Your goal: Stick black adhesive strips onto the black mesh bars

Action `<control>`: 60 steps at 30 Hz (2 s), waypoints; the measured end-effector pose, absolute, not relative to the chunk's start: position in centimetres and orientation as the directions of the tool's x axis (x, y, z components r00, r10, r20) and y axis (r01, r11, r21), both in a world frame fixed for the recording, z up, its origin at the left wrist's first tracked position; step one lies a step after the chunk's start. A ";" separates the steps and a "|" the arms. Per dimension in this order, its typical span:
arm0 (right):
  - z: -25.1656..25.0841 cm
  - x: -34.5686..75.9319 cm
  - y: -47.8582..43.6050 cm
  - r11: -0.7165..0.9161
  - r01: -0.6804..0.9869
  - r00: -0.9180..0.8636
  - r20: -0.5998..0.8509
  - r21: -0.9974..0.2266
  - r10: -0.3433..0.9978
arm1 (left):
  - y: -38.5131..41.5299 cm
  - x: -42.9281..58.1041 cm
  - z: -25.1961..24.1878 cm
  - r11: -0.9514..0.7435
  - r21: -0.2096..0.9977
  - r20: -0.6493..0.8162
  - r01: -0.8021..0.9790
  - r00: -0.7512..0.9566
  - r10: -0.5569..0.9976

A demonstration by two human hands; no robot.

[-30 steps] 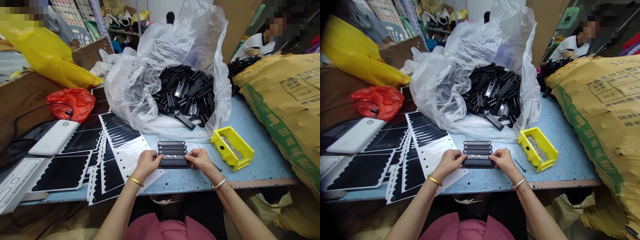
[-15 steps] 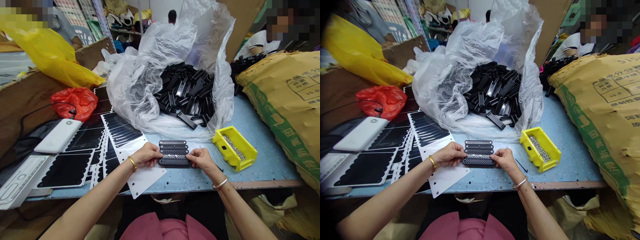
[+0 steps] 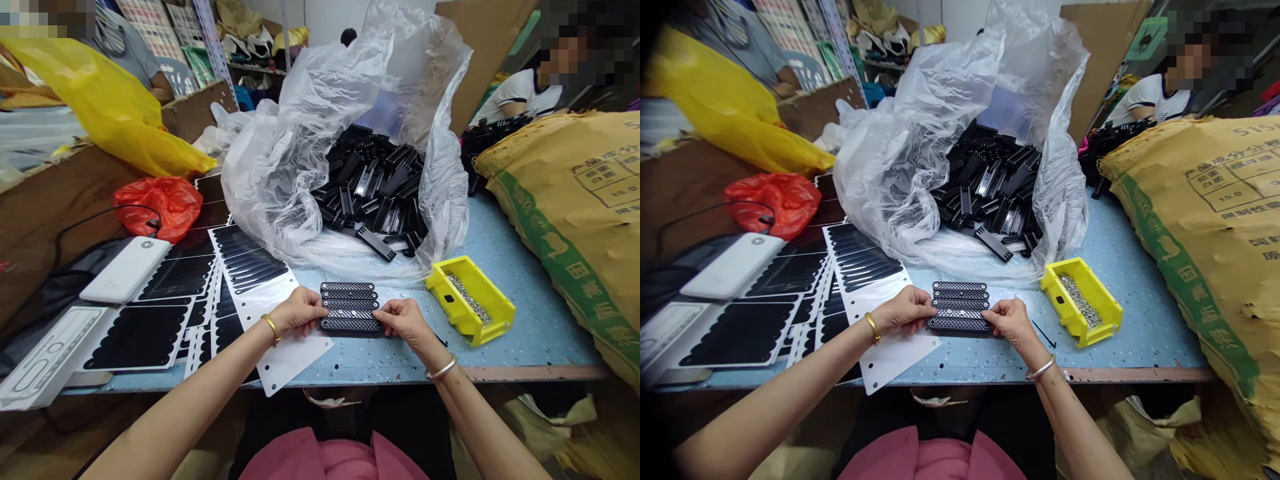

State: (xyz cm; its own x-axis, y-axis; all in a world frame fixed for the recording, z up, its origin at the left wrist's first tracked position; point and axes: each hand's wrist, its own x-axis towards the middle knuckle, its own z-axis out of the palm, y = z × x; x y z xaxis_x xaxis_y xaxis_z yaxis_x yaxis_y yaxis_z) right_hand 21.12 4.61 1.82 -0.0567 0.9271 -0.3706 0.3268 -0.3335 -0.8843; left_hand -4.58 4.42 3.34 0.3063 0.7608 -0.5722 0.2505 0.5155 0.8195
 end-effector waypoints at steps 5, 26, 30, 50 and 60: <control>2.1 21.9 4.4 -0.273 0.410 -0.011 -0.304 -0.870 0.953 | 3.9 -5.0 3.9 0.395 0.806 -0.528 0.441 0.235 0.816; 2.8 17.6 2.8 0.313 0.819 -0.339 0.034 -0.482 0.940 | 0.3 -0.2 3.3 -0.292 0.413 0.045 0.862 0.301 0.952; 2.2 18.5 2.3 0.243 0.797 -0.308 -0.027 -0.553 0.951 | -0.4 -0.2 2.6 -0.290 0.465 0.071 0.837 0.292 0.954; 1.8 19.1 1.1 -0.110 0.879 0.072 -0.100 -0.464 0.992 | -0.4 -1.1 2.6 0.112 0.406 -0.137 0.907 -0.061 0.989; 1.8 19.2 1.7 -0.034 0.878 0.015 -0.045 -0.478 0.999 | -0.3 -1.2 2.5 0.102 0.426 -0.142 0.899 -0.045 0.989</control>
